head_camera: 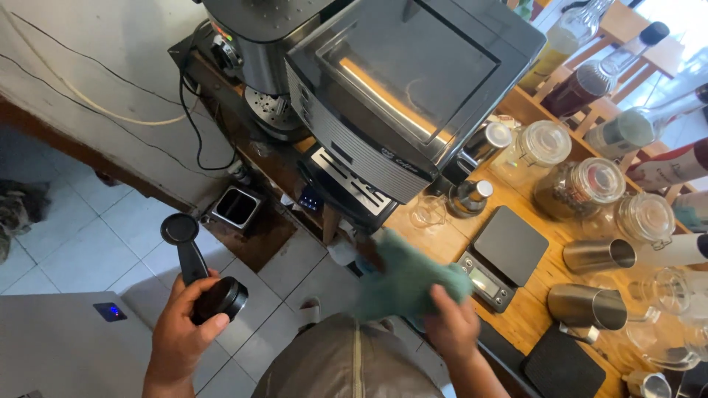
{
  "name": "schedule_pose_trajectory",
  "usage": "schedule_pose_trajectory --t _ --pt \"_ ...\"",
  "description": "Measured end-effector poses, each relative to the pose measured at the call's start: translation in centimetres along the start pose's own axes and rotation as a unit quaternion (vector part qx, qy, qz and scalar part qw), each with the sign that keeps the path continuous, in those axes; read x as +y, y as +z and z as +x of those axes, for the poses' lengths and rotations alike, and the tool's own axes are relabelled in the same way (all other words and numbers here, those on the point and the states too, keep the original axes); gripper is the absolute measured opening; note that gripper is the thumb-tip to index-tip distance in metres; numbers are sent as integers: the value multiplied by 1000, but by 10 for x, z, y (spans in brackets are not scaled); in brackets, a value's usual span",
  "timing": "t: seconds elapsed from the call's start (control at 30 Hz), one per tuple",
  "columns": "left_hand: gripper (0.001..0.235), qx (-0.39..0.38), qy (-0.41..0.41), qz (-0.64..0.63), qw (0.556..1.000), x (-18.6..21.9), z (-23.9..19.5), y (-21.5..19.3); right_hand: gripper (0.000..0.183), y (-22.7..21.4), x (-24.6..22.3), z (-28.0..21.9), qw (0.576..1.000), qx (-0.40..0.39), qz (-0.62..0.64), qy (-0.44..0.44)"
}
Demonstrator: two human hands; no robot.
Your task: Cleaning the top surface of an espresso machine and a portafilter using a cloth.
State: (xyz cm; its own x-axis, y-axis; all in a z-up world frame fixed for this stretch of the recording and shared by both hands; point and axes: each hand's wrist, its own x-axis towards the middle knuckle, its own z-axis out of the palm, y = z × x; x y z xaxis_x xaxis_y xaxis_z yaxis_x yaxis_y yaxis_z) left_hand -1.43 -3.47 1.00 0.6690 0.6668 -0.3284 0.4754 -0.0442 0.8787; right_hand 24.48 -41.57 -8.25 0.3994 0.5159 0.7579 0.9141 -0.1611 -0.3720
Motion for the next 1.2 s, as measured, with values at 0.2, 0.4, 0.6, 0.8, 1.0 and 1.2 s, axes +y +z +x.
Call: schedule_pose_trajectory --t 0.2,0.4,0.6,0.8,1.0,1.2 --pt "63 12 29 -30 999 4 3 4 46 -71 11 43 949 129 -286 29" --pt "67 -7 -17 9 1000 17 4 9 30 -89 61 111 870 153 -462 -71" --pt "64 -10 -73 -15 997 26 -3 6 27 -35 72 188 889 97 -420 -154" --pt "63 12 -58 2 998 2 -6 -4 17 -37 -21 234 994 -89 -23 61" --pt "65 14 -70 11 997 3 -5 -3 44 -58 59 262 990 -34 -71 -117" --pt "64 10 -33 16 999 -8 0 1 32 -62 84 275 973 -76 -8 216"
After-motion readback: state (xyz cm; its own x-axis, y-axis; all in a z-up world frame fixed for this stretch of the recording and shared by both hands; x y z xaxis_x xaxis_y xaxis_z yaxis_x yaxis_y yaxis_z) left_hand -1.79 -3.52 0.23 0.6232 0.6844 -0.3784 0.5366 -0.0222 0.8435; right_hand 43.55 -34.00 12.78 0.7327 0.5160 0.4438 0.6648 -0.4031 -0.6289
